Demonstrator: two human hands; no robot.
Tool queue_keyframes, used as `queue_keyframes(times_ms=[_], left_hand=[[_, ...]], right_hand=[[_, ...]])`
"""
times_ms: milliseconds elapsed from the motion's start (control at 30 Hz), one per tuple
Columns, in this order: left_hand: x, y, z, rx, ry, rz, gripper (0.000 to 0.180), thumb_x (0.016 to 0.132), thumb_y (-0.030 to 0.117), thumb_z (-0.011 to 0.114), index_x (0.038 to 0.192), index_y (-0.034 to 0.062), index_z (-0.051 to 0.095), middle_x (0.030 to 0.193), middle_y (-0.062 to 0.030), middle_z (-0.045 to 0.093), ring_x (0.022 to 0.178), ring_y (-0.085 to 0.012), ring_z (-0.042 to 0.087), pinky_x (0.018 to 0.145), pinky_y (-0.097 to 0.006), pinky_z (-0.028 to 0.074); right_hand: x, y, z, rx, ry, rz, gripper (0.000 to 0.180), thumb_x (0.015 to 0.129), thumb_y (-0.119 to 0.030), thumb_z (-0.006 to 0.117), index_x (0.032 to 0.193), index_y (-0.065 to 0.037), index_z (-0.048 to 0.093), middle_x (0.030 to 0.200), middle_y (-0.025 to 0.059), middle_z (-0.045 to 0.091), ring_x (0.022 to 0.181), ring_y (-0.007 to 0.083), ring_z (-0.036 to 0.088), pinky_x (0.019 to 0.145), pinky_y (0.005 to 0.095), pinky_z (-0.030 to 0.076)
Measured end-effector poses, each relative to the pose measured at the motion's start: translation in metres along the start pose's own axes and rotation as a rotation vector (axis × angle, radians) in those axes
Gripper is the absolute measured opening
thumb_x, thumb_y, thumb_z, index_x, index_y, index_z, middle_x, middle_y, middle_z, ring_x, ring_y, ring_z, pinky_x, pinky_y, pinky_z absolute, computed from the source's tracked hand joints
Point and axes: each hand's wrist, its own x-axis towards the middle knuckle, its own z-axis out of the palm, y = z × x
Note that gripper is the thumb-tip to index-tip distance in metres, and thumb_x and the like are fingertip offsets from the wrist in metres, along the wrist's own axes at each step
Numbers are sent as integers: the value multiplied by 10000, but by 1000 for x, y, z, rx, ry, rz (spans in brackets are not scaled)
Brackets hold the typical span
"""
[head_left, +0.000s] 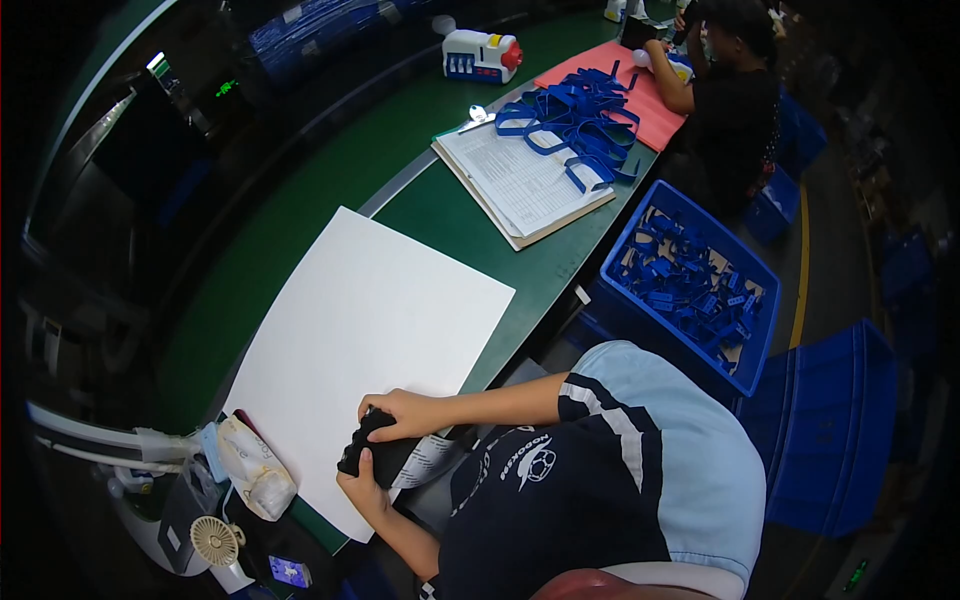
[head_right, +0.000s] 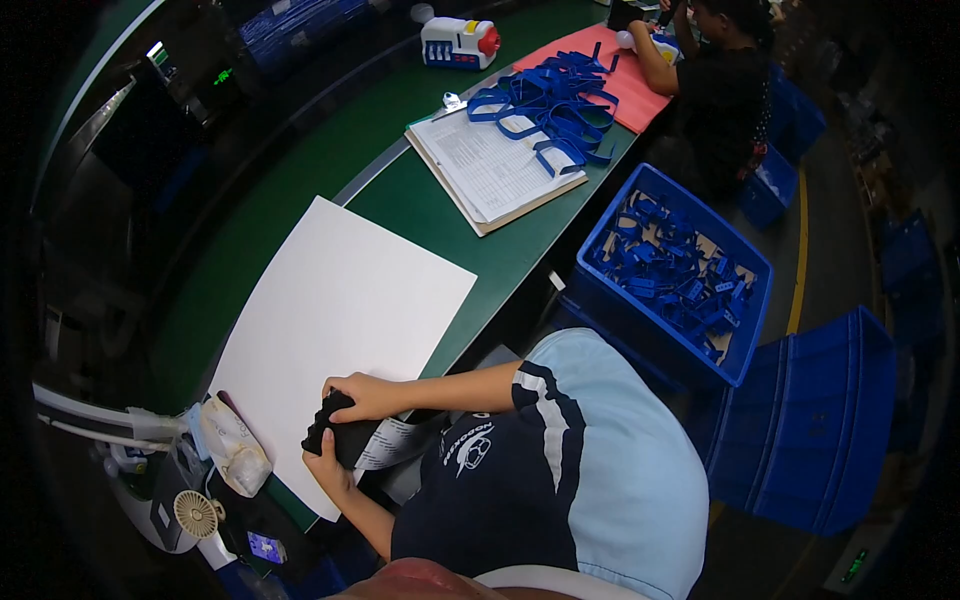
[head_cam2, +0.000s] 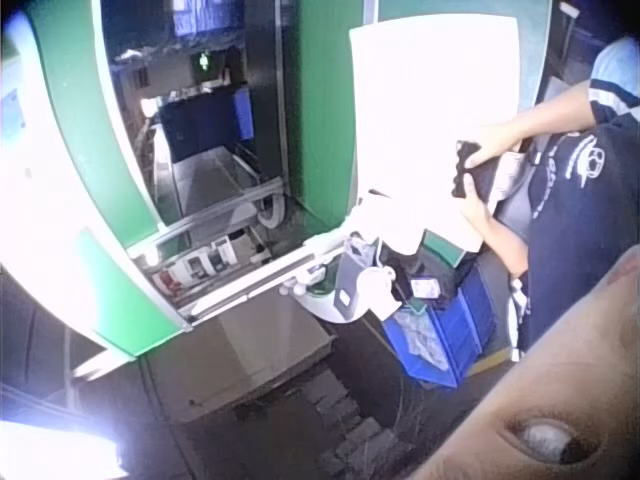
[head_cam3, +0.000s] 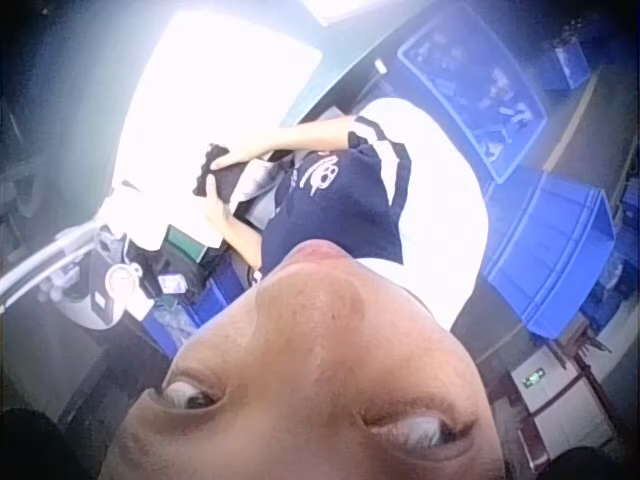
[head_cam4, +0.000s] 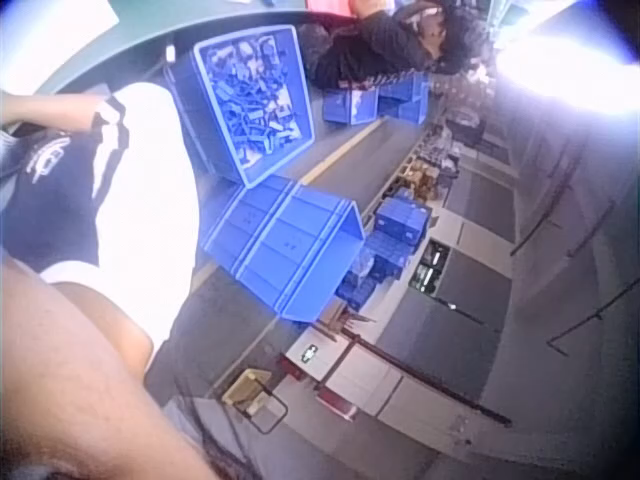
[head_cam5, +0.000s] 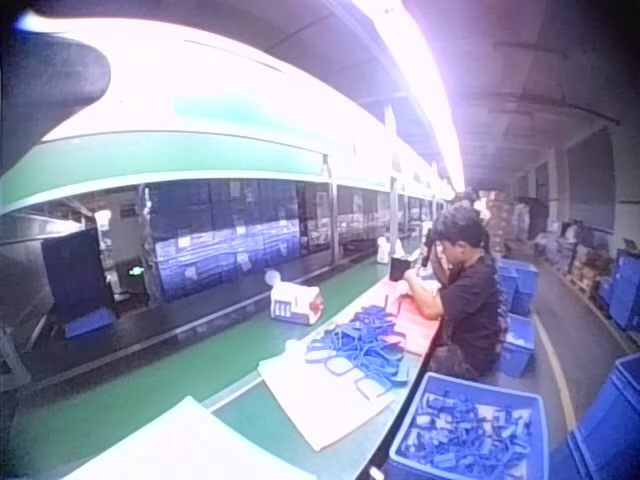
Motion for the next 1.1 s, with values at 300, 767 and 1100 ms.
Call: queue_keyframes(times_ms=[300,767,1100], left_hand=[[-1,-1,-1,-6,-10,-3,226,805,75,624,969,-79,596,876,-106,625,753,-159,586,712,-265,480],[2,-3,-3,9,10,-19,207,802,70,627,947,-74,591,874,-97,620,743,-154,579,708,-264,478],[4,-7,-8,193,-55,-33,194,760,194,684,771,23,593,664,18,520,638,-70,469,575,-229,402]], right_hand=[[-1,0,1,-8,7,-15,376,781,-293,639,1025,-55,482,764,132,606,699,236,584,632,330,453],[1,-6,-3,-12,-21,17,341,803,-251,631,1042,-52,493,805,116,615,730,202,590,651,297,449],[-2,-6,1,-32,-15,241,317,790,-188,657,1043,-54,520,889,75,600,827,123,572,700,265,480]])
